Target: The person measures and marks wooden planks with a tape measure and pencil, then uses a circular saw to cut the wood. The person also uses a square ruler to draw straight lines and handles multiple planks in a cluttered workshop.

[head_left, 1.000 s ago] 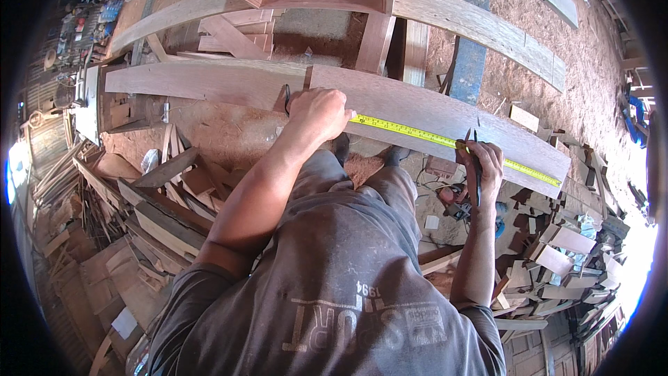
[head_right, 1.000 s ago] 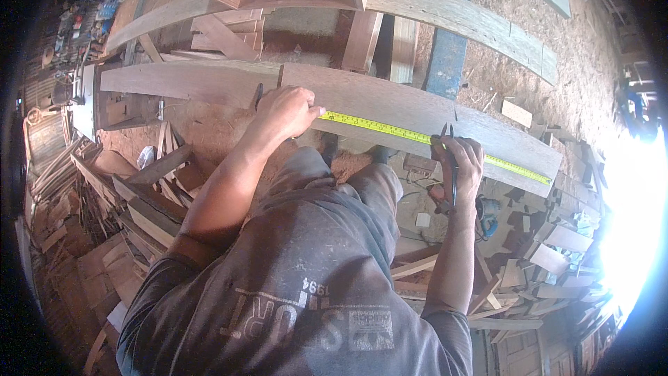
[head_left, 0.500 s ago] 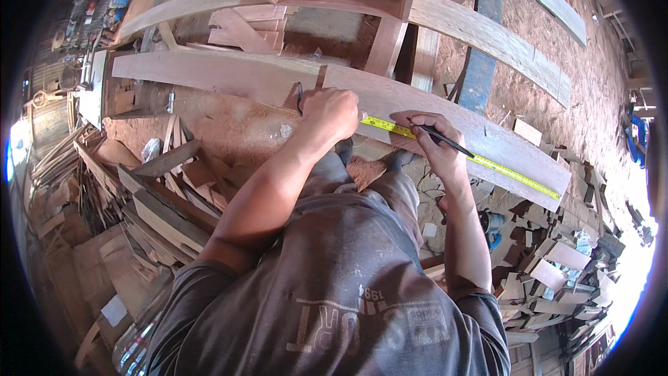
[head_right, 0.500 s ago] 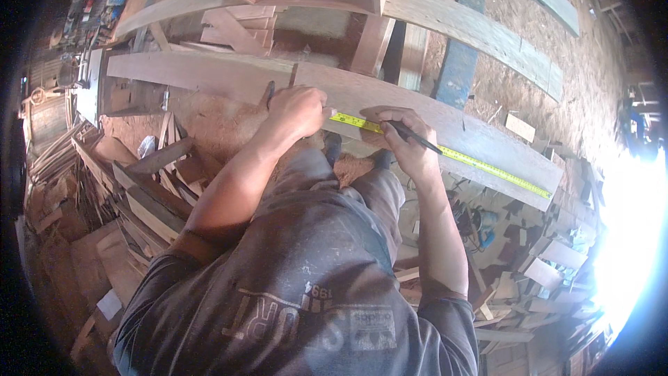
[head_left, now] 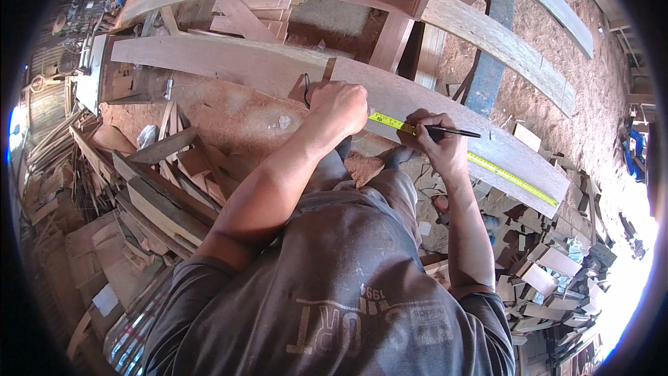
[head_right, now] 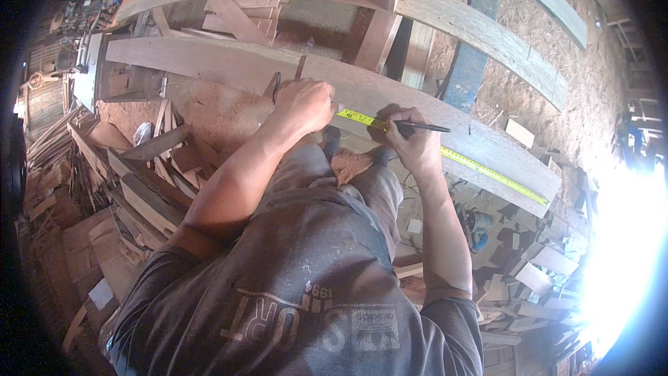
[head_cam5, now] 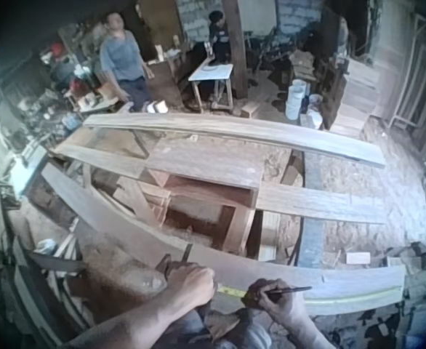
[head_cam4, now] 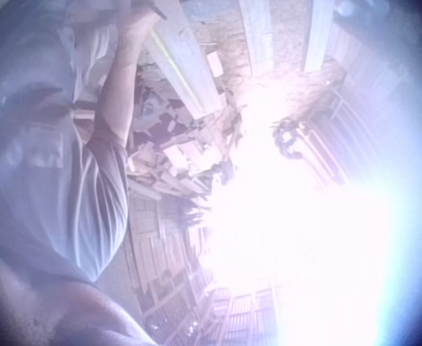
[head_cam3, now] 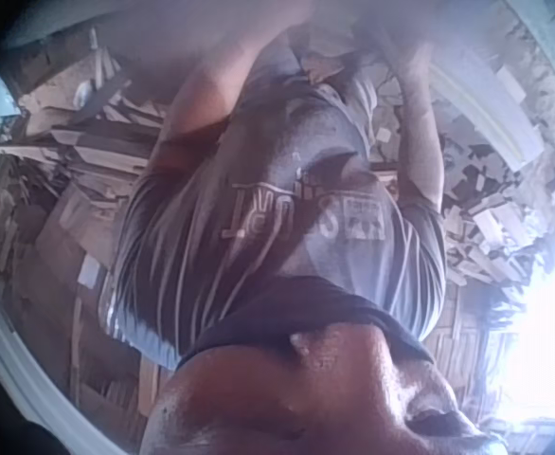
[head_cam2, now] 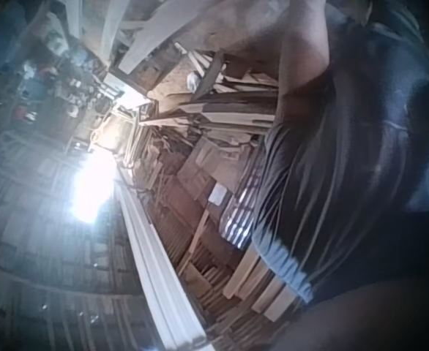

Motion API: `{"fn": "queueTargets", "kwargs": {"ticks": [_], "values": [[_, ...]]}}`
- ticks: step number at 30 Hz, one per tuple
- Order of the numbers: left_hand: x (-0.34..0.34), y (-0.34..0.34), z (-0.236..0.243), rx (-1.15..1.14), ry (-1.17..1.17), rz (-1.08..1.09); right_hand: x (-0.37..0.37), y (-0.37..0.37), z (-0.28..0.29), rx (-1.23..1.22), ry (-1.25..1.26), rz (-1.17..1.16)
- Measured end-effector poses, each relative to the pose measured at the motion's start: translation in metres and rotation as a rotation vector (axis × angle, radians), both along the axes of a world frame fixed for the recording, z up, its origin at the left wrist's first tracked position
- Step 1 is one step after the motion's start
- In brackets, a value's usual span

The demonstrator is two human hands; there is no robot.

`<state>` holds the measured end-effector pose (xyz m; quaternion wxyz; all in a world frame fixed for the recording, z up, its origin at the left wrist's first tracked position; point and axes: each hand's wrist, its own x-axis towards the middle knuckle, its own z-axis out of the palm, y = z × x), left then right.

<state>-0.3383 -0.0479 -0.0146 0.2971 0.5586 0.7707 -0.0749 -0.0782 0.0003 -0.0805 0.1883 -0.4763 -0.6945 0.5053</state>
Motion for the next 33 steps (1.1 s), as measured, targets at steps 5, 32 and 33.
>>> {"fn": "queueTargets", "kwargs": {"ticks": [5, 32, 33], "values": [[0.000, 0.000, -0.004, -0.016, 0.011, -0.007, 0.002, -0.001, -0.002, 0.015, -0.012, 0.011], [-0.032, -0.009, -0.020, -0.071, -0.315, -0.150, 0.094, -0.144, 0.010, -0.081, 0.591, -1.222], [-0.037, -0.009, -0.020, -0.122, -0.378, -0.173, 0.094, -0.148, 0.012, -0.110, 0.578, -1.247]]}}
